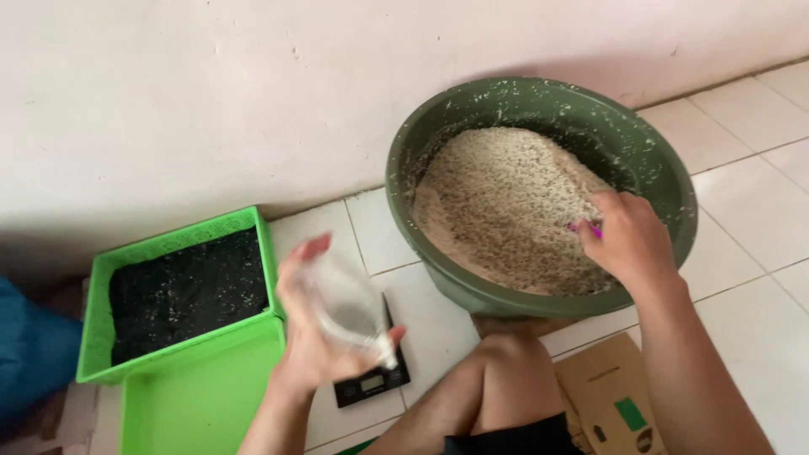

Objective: Scoop granular food material into small containers and weigh them on a digital scale

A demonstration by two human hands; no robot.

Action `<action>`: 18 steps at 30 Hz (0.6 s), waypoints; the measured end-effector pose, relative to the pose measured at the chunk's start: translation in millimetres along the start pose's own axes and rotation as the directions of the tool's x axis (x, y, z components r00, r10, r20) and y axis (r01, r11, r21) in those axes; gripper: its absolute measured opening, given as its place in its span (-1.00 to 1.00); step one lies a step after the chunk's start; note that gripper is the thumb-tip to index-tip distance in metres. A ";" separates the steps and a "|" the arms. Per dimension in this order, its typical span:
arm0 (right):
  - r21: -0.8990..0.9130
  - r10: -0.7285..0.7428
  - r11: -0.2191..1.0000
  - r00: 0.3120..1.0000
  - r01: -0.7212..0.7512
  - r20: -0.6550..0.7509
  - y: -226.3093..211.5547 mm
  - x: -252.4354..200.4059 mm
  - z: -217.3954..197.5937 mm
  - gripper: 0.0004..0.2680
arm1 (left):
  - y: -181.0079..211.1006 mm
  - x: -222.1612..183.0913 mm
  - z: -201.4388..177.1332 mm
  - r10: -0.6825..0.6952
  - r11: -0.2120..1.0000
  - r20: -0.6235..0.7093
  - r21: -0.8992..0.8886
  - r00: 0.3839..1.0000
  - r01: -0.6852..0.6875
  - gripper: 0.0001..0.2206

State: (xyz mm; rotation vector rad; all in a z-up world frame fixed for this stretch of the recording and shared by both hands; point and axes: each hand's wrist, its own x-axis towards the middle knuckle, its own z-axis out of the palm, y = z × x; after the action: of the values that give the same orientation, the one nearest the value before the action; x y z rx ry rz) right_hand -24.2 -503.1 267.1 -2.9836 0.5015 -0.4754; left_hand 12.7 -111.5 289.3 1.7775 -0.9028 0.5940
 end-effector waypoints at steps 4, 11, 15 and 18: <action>-0.295 0.124 0.955 0.897 0.008 0.424 15.3 32.6 24.4 -0.75 | 9.9 69.7 76.4 0.098 0.976 0.086 -0.204 0.991 -0.079 0.11; -0.243 -0.050 0.961 0.944 0.135 0.326 62.3 43.8 96.0 -0.87 | -70.0 60.0 197.5 -0.052 0.960 0.212 -0.260 0.976 0.108 0.23; -0.108 -0.076 0.986 0.926 0.124 0.371 60.7 36.5 84.7 -0.85 | -73.6 57.7 201.2 -0.233 0.949 0.339 -0.124 0.911 0.289 0.30; -0.174 -0.141 0.957 0.900 0.230 0.413 48.5 34.6 43.4 -0.87 | -81.7 62.0 203.4 -0.121 0.988 0.328 -0.055 0.937 0.147 0.26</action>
State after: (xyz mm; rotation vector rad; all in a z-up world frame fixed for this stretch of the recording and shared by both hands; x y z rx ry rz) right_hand 5.8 -559.1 229.7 -3.2281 0.2407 0.1988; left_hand 112.0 -302.6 215.0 1.8784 -1.0011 0.1754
